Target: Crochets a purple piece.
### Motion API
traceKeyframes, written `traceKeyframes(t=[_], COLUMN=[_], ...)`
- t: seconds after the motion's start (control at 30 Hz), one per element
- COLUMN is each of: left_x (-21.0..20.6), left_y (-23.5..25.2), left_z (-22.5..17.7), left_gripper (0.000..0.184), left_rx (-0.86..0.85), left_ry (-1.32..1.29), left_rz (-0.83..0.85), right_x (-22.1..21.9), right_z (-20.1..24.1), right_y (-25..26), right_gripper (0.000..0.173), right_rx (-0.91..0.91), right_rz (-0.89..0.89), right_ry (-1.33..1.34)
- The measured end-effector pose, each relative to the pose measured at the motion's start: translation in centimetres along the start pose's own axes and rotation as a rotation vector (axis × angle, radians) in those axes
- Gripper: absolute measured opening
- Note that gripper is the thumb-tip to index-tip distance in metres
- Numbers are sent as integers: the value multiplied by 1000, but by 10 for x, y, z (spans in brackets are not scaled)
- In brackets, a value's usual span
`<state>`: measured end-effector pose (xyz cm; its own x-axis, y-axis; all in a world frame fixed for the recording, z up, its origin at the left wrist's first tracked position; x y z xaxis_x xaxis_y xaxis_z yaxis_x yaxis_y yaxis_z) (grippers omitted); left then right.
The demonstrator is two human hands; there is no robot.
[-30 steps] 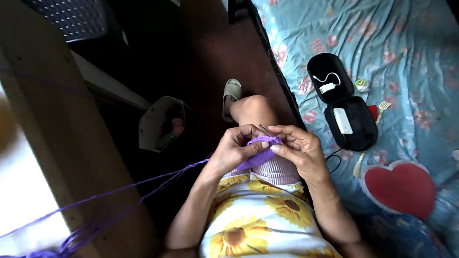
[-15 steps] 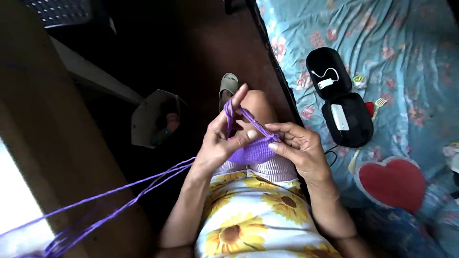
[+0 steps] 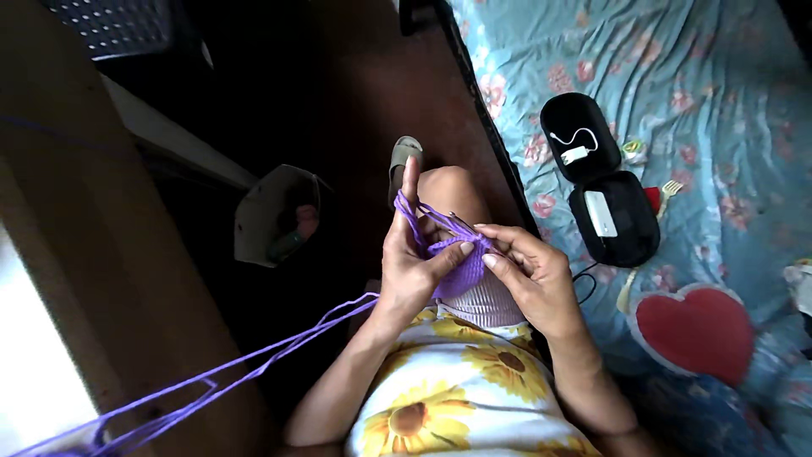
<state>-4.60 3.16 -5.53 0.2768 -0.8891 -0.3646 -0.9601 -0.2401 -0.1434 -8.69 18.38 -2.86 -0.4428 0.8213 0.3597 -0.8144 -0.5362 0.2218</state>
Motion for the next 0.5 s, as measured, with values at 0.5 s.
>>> traceKeyframes(t=[0.5], left_x=[17], left_y=[7], left_z=[12], left_gripper=[84], left_rx=[150], left_ry=[-220], left_rz=[-66], right_x=[5], right_z=[5], right_y=[0], right_gripper=[18], right_rx=[248], right_rz=[-123], right_ry=[-393])
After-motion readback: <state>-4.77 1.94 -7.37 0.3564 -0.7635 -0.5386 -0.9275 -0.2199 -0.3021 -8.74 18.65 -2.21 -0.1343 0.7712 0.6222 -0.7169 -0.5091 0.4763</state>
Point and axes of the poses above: each hand's wrist, its own y-axis towards the middle knuckle, its own x-axis out of the back of the hand, z = x × y, the point moved 8 cm from there along y, towards the middle knuckle, and after that the axes turned 11 degrees about x, right-handed, at the moved point
